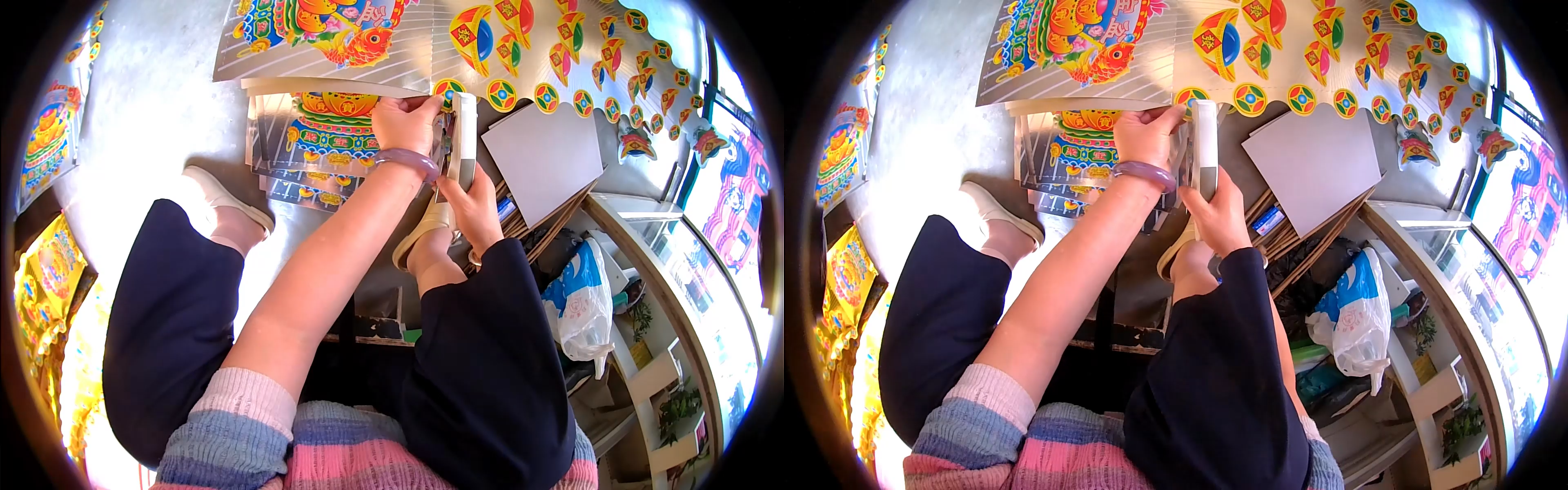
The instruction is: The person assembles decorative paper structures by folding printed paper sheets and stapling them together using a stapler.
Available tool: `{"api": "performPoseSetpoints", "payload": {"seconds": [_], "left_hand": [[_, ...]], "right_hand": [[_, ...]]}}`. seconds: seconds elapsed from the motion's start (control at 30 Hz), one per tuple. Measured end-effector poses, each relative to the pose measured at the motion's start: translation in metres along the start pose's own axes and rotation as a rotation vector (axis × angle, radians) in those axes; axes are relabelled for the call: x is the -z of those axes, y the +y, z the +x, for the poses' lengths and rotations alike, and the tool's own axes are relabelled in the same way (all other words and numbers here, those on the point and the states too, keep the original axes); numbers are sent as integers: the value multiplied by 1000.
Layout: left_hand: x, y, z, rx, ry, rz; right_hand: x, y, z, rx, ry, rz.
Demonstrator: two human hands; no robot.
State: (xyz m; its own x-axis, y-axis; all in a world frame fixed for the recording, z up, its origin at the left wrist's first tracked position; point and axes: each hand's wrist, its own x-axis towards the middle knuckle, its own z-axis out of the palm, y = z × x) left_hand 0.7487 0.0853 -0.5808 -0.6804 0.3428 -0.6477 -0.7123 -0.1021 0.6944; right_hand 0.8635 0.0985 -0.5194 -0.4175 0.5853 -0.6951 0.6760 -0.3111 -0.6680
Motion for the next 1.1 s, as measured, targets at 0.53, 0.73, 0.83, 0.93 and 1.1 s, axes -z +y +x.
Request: {"api": "performPoseSetpoints", "payload": {"seconds": [0.53,0.73,0.83,0.93,1.1], "left_hand": [[0,12,-2,124,8,6],[2,9,1,149,13,-22],[4,6,5,147,-10,-62],[1,13,4,112,14,11],[16,24,27,19,-63,50]], "right_hand": [[-2,-4,9,13,62,-185],[-5,6,16,-46,56,-144],[-9,10,19,-11,71,-92],[-1,28,23,168,46,-40],[31,69,37,296,156,-540]]}}
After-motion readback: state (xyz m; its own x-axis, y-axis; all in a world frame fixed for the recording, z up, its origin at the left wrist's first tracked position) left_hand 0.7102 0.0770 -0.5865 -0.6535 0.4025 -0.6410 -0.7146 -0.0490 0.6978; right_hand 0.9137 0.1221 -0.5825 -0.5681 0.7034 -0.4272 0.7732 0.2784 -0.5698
